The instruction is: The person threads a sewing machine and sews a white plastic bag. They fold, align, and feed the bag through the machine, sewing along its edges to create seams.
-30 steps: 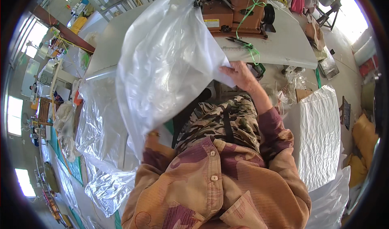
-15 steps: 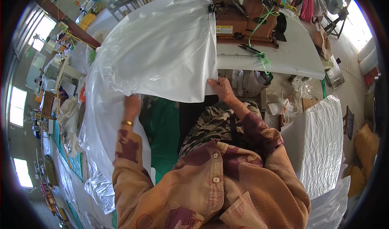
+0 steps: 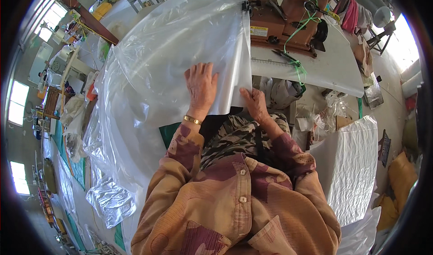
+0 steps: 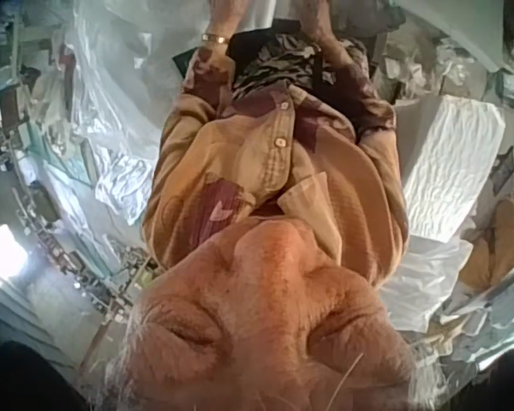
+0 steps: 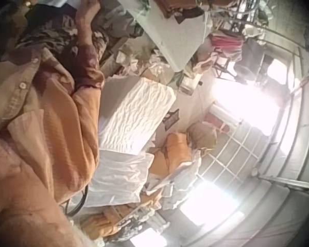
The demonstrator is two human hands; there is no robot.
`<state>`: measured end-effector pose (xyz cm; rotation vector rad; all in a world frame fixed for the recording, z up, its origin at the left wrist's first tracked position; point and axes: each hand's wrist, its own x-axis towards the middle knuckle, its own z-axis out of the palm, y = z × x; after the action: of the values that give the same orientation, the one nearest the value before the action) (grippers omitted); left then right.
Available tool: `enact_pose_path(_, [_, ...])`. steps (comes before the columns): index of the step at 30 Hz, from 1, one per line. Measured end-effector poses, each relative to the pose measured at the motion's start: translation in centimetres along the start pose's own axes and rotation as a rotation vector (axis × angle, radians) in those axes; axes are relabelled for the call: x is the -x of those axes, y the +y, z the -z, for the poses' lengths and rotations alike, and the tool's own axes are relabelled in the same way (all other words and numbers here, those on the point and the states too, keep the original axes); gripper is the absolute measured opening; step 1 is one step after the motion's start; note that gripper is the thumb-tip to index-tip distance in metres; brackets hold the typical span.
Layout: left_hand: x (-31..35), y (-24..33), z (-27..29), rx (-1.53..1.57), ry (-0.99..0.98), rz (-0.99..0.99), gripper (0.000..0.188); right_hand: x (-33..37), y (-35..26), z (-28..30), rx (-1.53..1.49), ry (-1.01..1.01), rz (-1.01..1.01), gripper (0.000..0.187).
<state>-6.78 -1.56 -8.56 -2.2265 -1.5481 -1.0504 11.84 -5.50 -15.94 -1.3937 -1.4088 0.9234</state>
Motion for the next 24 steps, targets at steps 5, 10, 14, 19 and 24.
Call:
enact_pose_path(5, [0.9,-1.5,0.8,0.104,0.011,0.051,0.010,0.0,-0.3,2.8,0.076,0.019,0.053,0.043])
enact_pose_path(10, [0.5,0.0,3.7,0.382,-0.047,0.055,0.008,0.2,-2.3,3.7,0.419,0.475,0.492,0.030])
enact_pose_path(14, [-0.1,0.9,5.7,0.480,-0.144,0.137,0.012,2.7,-8.0,4.2,0.577,0.480,0.700,0.027])
enact_pose_path(19, [-0.2,0.8,6.3,0.746,-0.374,0.364,0.018,3.9,-7.6,1.0,-0.047,-0.053,0.203,0.025])
enact_pose_path(24, [-0.1,1.2,6.5,1.028,-0.494,0.448,0.022,5.0,-8.0,-3.0,-0.748,-0.389,-0.081,0.028])
